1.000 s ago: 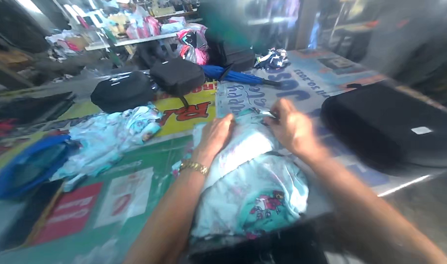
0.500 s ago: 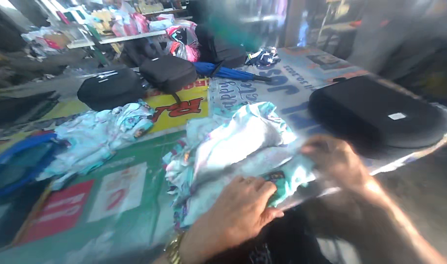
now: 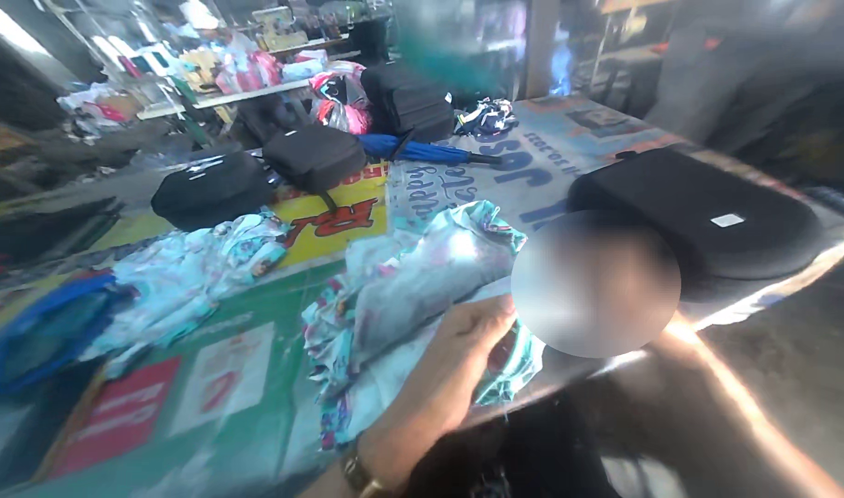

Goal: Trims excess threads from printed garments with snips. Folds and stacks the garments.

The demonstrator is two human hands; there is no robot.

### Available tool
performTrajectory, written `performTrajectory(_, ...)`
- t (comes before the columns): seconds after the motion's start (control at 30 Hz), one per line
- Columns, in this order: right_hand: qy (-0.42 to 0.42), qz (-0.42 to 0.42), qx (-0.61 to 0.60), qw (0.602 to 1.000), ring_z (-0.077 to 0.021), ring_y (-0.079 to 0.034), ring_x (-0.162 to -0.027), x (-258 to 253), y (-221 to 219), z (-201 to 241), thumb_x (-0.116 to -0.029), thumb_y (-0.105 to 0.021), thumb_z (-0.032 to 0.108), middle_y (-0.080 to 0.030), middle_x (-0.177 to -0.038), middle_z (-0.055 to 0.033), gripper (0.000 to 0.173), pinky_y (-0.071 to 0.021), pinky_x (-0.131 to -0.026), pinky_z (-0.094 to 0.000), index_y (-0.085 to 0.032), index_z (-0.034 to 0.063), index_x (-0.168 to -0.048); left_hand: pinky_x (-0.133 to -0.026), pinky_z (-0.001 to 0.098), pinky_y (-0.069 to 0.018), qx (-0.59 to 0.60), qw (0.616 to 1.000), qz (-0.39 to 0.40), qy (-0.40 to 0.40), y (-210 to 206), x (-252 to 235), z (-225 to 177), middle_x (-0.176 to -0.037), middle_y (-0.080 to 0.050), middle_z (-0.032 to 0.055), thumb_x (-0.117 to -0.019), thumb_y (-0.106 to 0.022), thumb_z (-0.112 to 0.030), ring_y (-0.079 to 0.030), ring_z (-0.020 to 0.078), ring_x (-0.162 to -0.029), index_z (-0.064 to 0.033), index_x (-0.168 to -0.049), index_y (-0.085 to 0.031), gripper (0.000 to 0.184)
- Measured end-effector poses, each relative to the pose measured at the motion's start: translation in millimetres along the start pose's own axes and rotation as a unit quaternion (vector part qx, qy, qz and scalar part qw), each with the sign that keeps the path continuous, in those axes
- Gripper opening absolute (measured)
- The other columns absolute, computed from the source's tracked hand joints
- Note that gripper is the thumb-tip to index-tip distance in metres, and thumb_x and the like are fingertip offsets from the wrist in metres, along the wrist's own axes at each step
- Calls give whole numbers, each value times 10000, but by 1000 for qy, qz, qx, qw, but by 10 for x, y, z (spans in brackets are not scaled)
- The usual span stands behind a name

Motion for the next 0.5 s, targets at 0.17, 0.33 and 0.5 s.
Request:
performTrajectory(0.17, 41, -83, 92, 991, 8, -555, -615, 19, -76, 23, -995, -640, 183, -638, -796, 75, 47, -474, -565, -177, -657, 143, -1012, -698, 274, -623, 32, 996, -79, 15, 9, -42, -135, -874, -735, 61, -1038, -546, -94, -715, 114, -759, -28, -1008, -743, 210)
performTrajectory(0.33, 103, -54, 98, 988, 78, -534, -627, 179, -153, 3, -1000, -619, 294, -603, -725, 109, 186, -449, -577, -106, -672, 144, -904, -693, 289, -614, 47, 990, -135, -8, 152, -72, -197, -891, -723, 97, -1047, -526, -108, -706, 138, -762, -34, -1084, -723, 213)
performTrajectory(0.5, 154, 189, 169, 955, -126, -661, -818, 356, -279, -169, -921, -723, 458, -693, -1052, -40, 387, -566, -684, -338, -720, 155, -1162, -767, 297, -614, 31, 982, -185, -26, 308, -148, -307, -1014, -727, 76, -1090, -460, -192, -714, 139, -859, -84, -1296, -649, 300)
Point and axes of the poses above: each hand's wrist, its own x-axis away from the middle knuckle, its own y-axis out of the back of the hand, z = x × y, the point moved 2 cm from there along -x, towards the middle knuckle
